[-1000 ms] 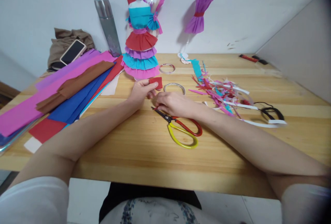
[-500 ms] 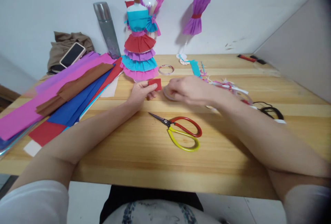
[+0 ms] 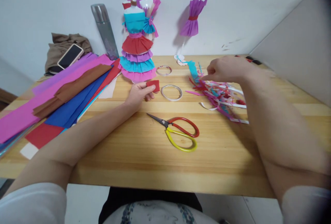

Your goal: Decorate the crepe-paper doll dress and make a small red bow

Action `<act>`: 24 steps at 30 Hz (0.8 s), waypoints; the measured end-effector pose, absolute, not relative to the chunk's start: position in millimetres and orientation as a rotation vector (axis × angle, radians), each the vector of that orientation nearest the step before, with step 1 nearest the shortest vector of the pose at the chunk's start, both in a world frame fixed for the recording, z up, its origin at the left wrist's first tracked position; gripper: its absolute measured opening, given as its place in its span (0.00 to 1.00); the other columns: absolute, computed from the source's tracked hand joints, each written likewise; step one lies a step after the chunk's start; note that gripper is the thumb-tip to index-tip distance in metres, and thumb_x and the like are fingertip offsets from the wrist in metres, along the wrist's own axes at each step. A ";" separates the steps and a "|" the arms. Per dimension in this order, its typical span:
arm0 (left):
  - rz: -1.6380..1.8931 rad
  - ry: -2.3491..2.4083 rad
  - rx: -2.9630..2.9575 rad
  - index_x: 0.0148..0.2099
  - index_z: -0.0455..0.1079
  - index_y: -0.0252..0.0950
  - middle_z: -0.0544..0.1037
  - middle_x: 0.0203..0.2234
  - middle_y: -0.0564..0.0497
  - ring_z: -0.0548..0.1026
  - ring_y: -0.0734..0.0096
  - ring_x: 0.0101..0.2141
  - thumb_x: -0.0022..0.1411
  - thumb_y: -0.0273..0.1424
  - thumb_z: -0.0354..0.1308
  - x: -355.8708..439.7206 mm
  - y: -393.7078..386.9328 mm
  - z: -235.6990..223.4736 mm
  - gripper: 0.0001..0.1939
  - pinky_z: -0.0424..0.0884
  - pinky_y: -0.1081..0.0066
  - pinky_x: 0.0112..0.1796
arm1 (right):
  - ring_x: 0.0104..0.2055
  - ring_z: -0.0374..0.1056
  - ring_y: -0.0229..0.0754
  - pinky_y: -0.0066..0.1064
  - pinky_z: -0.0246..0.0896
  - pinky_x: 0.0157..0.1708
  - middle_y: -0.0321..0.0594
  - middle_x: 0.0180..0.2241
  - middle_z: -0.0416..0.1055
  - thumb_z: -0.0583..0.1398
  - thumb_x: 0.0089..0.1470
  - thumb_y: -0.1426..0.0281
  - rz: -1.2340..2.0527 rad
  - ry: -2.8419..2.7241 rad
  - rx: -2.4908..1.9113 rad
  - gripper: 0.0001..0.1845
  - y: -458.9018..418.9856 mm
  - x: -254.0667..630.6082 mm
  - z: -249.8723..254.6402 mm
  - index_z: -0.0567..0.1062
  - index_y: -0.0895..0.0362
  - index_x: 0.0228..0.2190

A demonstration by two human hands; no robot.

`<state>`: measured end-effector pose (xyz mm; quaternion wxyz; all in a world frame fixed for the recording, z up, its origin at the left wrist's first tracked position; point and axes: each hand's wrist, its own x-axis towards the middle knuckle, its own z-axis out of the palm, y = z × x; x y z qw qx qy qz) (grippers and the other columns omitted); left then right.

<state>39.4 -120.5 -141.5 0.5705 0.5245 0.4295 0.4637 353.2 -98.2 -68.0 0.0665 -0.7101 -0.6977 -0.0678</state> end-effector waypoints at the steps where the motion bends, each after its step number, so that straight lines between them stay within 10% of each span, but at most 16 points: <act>1: 1.087 1.008 1.235 0.27 0.77 0.32 0.74 0.15 0.53 0.67 0.81 0.15 0.57 0.35 0.70 39.3 -120.4 -141.9 0.12 0.60 0.78 0.20 | 0.38 0.72 0.38 0.37 0.48 0.34 0.52 0.44 0.83 0.66 0.59 0.72 -0.219 -2.212 -2.146 0.08 -100.3 348.5 -63.5 0.85 0.61 0.29; 14: 1.053 1.009 1.365 0.26 0.78 0.33 0.75 0.15 0.53 0.67 0.80 0.16 0.56 0.35 0.69 39.9 -126.4 -137.7 0.11 0.60 0.78 0.20 | 0.45 0.76 0.52 0.39 0.54 0.39 0.64 0.48 0.81 0.54 0.68 0.76 -0.291 -2.439 -1.897 0.18 -114.3 294.1 -66.7 0.82 0.65 0.50; 24: 0.999 0.992 1.483 0.25 0.77 0.33 0.74 0.15 0.53 0.67 0.80 0.18 0.55 0.33 0.70 41.6 -131.1 -136.8 0.11 0.62 0.78 0.22 | 0.47 0.76 0.50 0.40 0.69 0.50 0.48 0.46 0.82 0.63 0.59 0.66 0.616 -2.248 -1.131 0.15 -145.7 233.3 -88.5 0.81 0.59 0.46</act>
